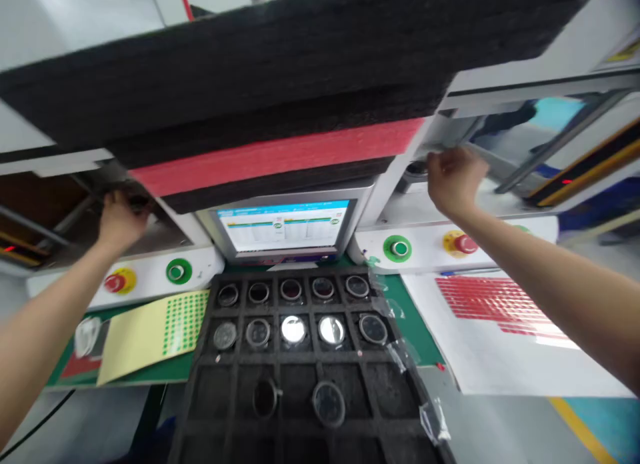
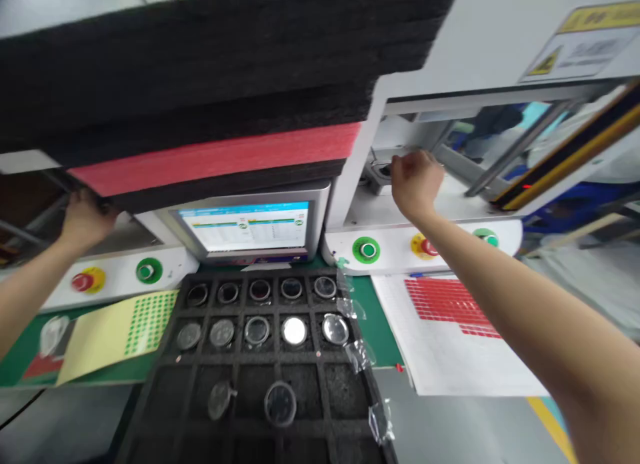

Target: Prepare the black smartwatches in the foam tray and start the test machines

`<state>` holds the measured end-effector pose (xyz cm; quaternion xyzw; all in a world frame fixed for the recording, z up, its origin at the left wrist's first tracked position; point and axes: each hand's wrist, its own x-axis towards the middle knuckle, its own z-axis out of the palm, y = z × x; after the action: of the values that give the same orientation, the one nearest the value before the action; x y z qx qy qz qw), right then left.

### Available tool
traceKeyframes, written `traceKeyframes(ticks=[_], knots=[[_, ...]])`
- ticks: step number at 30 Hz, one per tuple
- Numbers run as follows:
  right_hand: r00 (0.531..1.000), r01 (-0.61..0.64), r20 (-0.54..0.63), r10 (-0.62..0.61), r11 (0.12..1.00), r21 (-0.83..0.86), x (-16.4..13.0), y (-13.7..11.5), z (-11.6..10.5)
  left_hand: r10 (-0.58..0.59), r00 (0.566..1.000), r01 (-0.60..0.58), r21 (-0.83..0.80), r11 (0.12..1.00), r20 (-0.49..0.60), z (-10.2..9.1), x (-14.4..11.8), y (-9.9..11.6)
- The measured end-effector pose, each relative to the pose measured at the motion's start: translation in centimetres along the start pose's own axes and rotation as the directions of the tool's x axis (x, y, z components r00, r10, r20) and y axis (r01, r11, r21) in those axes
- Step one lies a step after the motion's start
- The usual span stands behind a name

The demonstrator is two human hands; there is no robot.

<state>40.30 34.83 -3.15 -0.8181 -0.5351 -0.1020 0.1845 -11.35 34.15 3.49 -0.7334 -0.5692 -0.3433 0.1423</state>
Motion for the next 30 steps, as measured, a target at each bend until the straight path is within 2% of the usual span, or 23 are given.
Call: traceKeyframes(ticks=[2,3,5,6,7,9,11,13,18,21,23,25,27,30], knots=[[0.988,0.108,0.11,-0.108,0.994,0.004,-5.4,-2.5,0.3,-0.025,0.999,0.025,0.019,1.0,0.039,-1.4,-3.9,-0.7],[0.961,0.199,0.192,-0.201,0.98,0.031,-8.0,-4.1,0.6,-0.015,0.997,0.014,0.013,1.0,0.069,-2.0,-6.3,0.0],[0.864,0.369,0.323,-0.386,0.922,0.113,-12.7,-7.9,1.4,0.099,0.965,-0.085,-0.069,0.994,0.242,-3.1,-11.4,2.9],[0.819,0.425,0.36,-0.448,0.894,0.144,-14.4,-9.9,1.8,0.176,0.924,-0.141,-0.125,0.982,0.34,-3.6,-13.9,4.9],[0.782,0.464,0.385,-0.49,0.871,0.165,-15.7,-11.9,2.2,0.251,0.873,-0.193,-0.178,0.965,0.417,-4.0,-16.1,6.9],[0.746,0.5,0.41,-0.526,0.848,0.177,-17.2,-15.1,2.7,0.331,0.786,-0.242,-0.234,0.942,0.522,-4.9,-19.6,10.5],[0.735,0.51,0.424,-0.529,0.844,0.168,-17.7,-17.0,2.7,0.317,0.74,-0.235,-0.214,0.948,0.593,-5.6,-21.7,12.9],[0.733,0.511,0.435,-0.523,0.845,0.155,-17.9,-17.7,2.4,0.257,0.72,-0.204,-0.157,0.966,0.645,-6.0,-22.8,14.0],[0.757,0.479,0.429,-0.492,0.866,0.147,-19.1,-17.7,1.1,0.116,0.679,-0.094,-0.071,0.993,0.725,-5.6,-23.9,14.8],[0.785,0.447,0.401,-0.473,0.88,0.163,-19.4,-17.3,-0.3,0.068,0.66,-0.006,-0.085,0.996,0.748,-4.8,-24.3,15.1],[0.803,0.432,0.371,-0.467,0.884,0.178,-19.5,-16.2,-1.6,0.034,0.663,0.079,-0.115,0.99,0.748,-4.0,-24.4,15.1],[0.829,0.416,0.32,-0.458,0.888,0.195,-20.2,-13.9,-3.5,-0.02,0.673,0.196,-0.152,0.969,0.739,-3.4,-24.2,14.8],[0.87,0.387,0.234,-0.433,0.896,0.22,-21.9,-10.6,-5.9,-0.084,0.679,0.335,-0.205,0.92,0.729,-3.1,-23.9,14.4],[0.933,0.307,0.096,-0.347,0.906,0.29,-26.4,-4.9,-9.0,-0.134,0.658,0.542,-0.342,0.768,0.741,-3.9,-23.3,14.3]])
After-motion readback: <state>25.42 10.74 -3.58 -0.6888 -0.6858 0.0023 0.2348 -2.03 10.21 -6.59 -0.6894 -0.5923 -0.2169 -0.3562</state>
